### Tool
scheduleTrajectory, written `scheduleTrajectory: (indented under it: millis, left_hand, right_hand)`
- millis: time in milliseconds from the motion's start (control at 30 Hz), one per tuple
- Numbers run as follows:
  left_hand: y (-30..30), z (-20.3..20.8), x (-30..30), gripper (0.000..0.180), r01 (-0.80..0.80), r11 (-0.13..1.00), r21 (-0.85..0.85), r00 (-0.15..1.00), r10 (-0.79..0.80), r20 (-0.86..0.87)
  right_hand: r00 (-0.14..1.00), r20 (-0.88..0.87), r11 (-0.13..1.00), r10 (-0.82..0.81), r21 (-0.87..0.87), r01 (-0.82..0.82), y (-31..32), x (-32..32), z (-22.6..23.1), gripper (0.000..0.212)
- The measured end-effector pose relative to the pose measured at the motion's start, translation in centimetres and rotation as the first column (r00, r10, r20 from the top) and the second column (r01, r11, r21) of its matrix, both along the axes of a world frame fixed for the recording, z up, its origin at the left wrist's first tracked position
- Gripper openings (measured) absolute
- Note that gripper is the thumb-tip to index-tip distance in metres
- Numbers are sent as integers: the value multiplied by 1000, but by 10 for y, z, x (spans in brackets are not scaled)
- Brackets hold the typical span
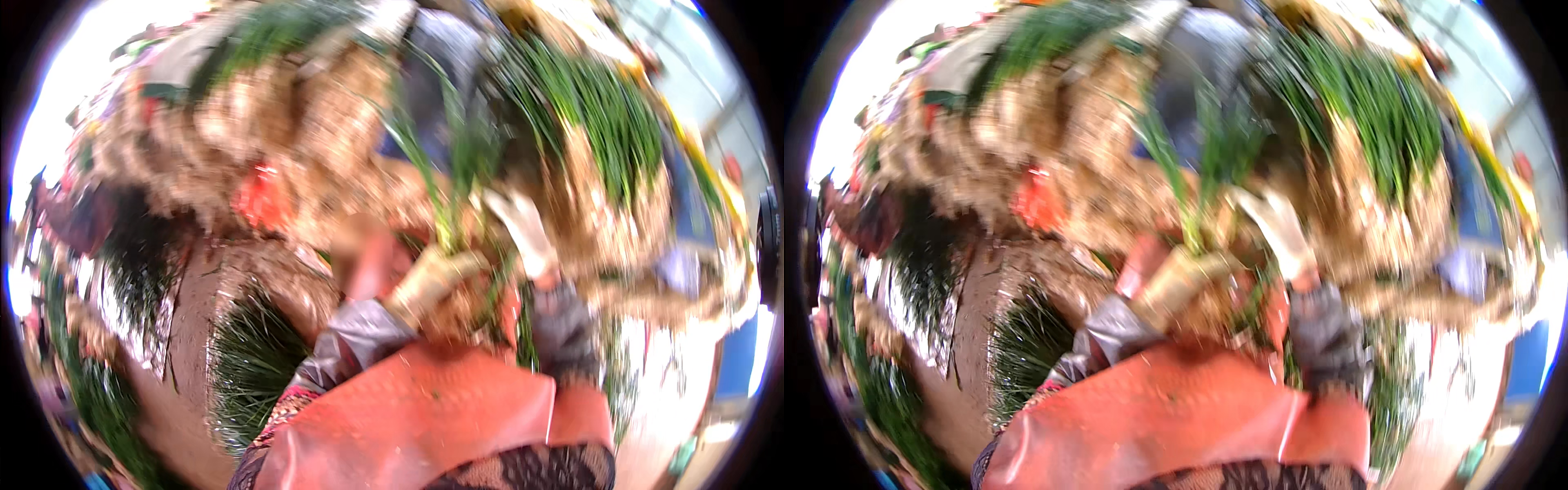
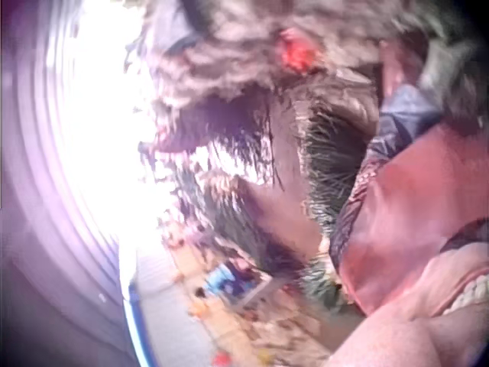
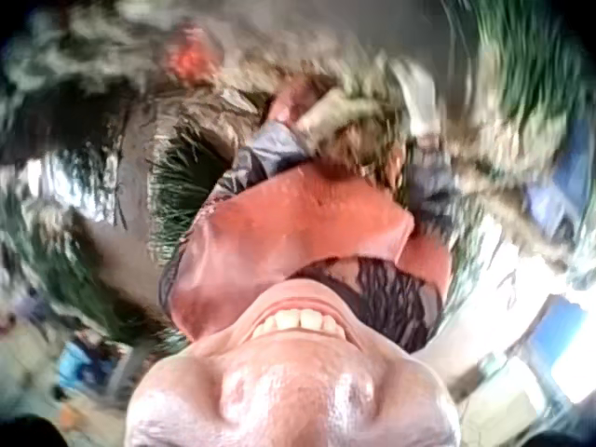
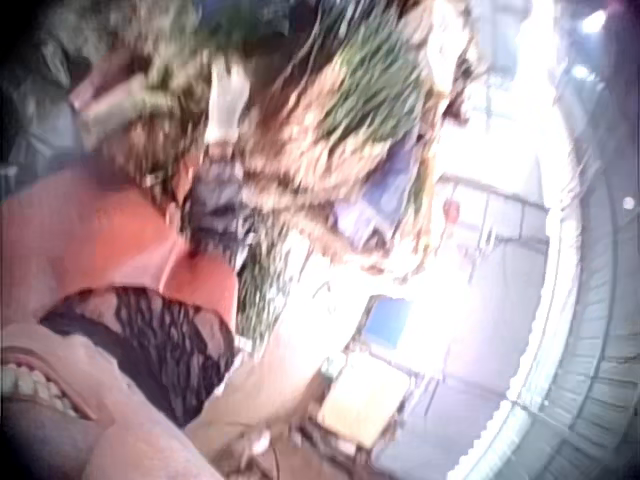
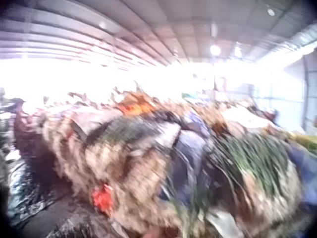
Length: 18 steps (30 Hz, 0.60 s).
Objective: The person processes bundles of green vegetables by hand, removing outer leaves and arranging them on a large mound of produce.
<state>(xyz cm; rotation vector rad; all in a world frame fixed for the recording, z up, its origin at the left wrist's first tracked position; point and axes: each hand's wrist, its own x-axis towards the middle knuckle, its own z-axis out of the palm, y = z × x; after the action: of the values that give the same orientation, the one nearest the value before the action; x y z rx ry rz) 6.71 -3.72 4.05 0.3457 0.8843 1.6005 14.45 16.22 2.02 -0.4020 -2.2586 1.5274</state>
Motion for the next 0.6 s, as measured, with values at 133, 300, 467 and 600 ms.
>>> scheduleTrajectory:
  millis: [133,300,467,600]
  left_hand:
    - [3,-34,-14,15,-2,992,-127,974,-27,-227]
    - [3,-31,-12,17,-72,995,-65,953,49,-299]
    - [-4,-5,-6,19,-94,993,70,995,97,-32]
    - [-23,-15,-17,29,-32,997,76,996,39,-85]
  right_hand:
    - [997,-76,984,11,-179,-24,-3,-18,-4,31]
    - [917,-296,366,-269,849,382,-29,-20,5,29]
    - [756,-464,415,-462,640,647,8,-18,-10,16]
    - [642,478,553,-600,827,-99,43,47,-7,33]
